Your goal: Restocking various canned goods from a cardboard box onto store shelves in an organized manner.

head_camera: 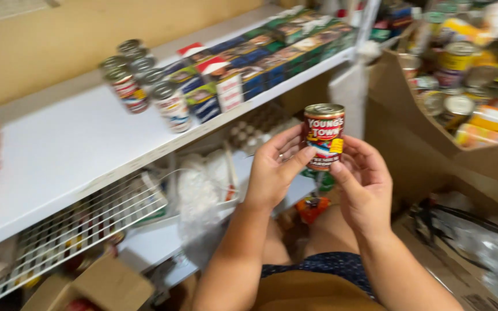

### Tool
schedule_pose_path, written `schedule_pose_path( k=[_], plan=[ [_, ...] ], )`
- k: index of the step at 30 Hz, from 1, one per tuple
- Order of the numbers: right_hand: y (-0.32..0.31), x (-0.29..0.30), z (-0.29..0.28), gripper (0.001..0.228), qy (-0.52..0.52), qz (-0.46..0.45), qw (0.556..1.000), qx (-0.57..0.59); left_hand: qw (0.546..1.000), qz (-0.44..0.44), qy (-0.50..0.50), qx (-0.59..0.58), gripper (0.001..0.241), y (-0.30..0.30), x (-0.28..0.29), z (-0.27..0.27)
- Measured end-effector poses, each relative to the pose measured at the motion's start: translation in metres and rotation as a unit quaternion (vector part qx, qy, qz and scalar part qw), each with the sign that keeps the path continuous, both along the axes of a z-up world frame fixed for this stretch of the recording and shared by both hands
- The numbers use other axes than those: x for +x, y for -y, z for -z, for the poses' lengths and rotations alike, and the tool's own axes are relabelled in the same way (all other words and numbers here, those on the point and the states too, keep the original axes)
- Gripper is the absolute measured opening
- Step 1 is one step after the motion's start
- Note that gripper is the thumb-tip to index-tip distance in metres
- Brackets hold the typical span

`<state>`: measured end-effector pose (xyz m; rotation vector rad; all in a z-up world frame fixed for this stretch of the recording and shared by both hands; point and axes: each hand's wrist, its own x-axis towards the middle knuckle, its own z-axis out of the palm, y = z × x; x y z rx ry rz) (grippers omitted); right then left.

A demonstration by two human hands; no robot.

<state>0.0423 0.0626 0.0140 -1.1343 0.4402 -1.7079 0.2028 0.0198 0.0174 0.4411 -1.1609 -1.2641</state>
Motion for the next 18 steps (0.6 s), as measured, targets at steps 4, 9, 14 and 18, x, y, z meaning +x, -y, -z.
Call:
schedule_pose_path(
  k=[4, 9, 14, 18],
  plan=[
    [0.001, 0.043, -0.006, 0.047, -0.013, -0.031, 0.999, -0.026, 0.998, -0.059, 0.016, -0.007, 0.059, -0.014, 0.048, -0.004],
    [0.003, 0.094, -0.016, 0.046, -0.014, -0.108, 0.992, -0.066, 0.992, -0.122, 0.007, -0.012, 0.061, -0.036, 0.103, -0.014],
    [0.009, 0.147, -0.014, 0.048, -0.063, -0.155, 0.981, -0.101, 0.983, -0.183, 0.016, -0.026, 0.060, -0.062, 0.160, -0.019],
    [0.013, 0.189, -0.004, 0.050, -0.097, -0.151, 0.978, -0.110, 0.966, -0.250, 0.040, -0.041, 0.058, -0.071, 0.198, -0.009]
  ],
)
